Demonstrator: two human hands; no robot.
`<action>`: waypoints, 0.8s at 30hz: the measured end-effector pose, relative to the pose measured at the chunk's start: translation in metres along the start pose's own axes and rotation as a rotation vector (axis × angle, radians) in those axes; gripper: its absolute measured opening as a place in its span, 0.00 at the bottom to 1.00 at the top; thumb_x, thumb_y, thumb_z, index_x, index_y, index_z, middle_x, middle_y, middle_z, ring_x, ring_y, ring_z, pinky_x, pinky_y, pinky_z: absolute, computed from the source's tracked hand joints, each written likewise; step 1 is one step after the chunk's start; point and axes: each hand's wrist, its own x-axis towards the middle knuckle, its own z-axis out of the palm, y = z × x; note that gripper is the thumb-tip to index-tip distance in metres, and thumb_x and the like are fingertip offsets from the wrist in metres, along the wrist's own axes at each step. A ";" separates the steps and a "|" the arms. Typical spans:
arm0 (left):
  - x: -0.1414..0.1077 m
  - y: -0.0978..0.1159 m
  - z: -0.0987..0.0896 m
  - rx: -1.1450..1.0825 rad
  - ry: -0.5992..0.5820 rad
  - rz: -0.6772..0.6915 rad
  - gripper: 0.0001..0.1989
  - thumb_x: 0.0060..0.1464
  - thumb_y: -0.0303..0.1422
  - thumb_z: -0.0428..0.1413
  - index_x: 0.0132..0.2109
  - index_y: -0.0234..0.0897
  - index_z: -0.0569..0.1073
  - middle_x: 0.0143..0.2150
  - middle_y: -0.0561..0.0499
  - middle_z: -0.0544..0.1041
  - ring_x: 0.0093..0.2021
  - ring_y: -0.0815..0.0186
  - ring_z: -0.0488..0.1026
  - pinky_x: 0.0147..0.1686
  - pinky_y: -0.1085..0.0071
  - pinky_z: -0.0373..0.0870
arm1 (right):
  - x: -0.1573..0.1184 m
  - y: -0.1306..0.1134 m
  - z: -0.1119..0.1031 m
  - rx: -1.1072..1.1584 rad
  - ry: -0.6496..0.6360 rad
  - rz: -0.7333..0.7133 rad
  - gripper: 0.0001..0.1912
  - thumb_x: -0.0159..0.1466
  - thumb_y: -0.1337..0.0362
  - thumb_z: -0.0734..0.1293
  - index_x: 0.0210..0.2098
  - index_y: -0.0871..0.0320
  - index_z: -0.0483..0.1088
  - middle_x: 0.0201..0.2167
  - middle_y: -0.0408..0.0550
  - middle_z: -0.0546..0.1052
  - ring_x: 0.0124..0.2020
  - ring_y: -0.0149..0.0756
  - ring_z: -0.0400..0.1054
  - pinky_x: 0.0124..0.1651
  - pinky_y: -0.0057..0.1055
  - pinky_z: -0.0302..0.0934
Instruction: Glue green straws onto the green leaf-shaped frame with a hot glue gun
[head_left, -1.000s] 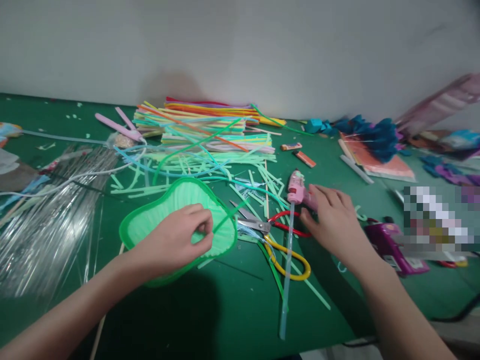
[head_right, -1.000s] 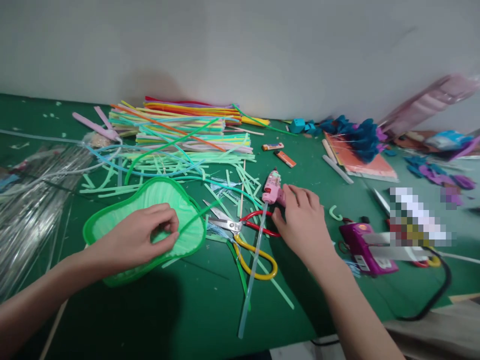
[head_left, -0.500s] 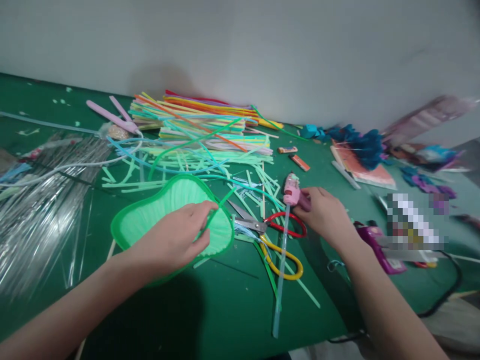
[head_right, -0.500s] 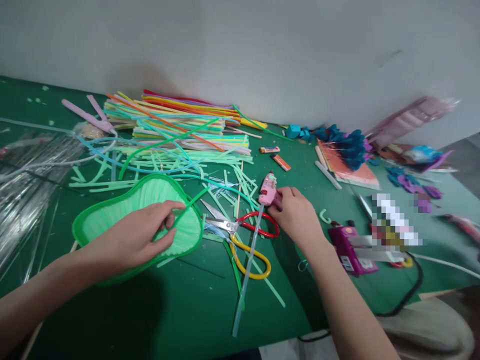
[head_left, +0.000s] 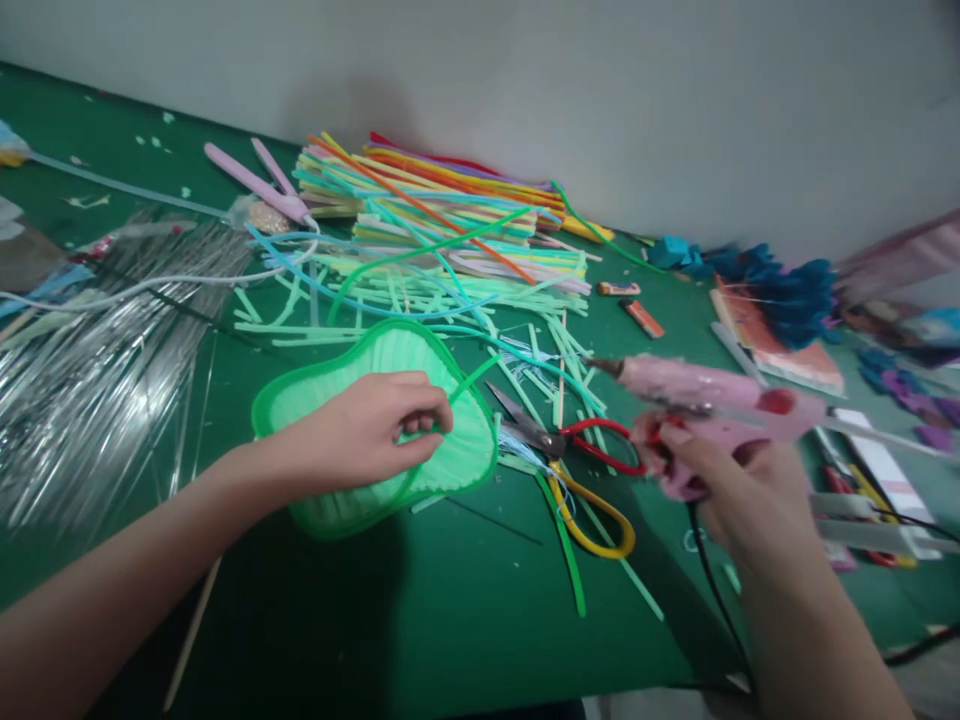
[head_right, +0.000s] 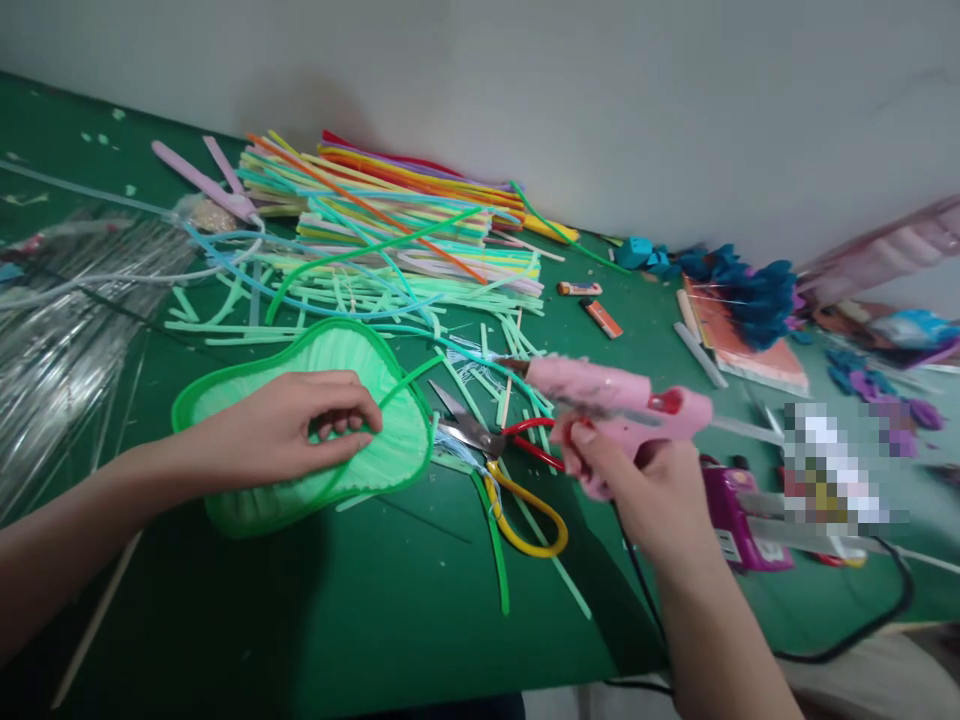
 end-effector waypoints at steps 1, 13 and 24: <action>0.000 -0.001 -0.001 -0.019 0.002 -0.007 0.10 0.62 0.36 0.54 0.40 0.39 0.80 0.36 0.52 0.75 0.34 0.67 0.73 0.37 0.70 0.68 | -0.010 -0.007 0.003 0.037 -0.067 0.011 0.16 0.62 0.49 0.71 0.31 0.55 0.78 0.24 0.49 0.79 0.19 0.36 0.67 0.19 0.31 0.61; -0.001 -0.009 -0.002 -0.151 -0.004 -0.037 0.11 0.57 0.32 0.56 0.39 0.42 0.84 0.40 0.51 0.77 0.34 0.68 0.75 0.32 0.73 0.68 | -0.064 -0.058 0.054 -0.120 -0.429 -0.075 0.07 0.59 0.62 0.67 0.25 0.52 0.68 0.20 0.38 0.72 0.20 0.32 0.65 0.23 0.28 0.60; -0.002 -0.013 -0.001 -0.176 -0.001 -0.009 0.11 0.58 0.30 0.56 0.40 0.41 0.84 0.40 0.51 0.77 0.36 0.67 0.76 0.34 0.71 0.68 | -0.070 -0.063 0.066 -0.122 -0.474 -0.032 0.08 0.57 0.64 0.66 0.24 0.51 0.62 0.18 0.34 0.65 0.19 0.28 0.56 0.22 0.27 0.52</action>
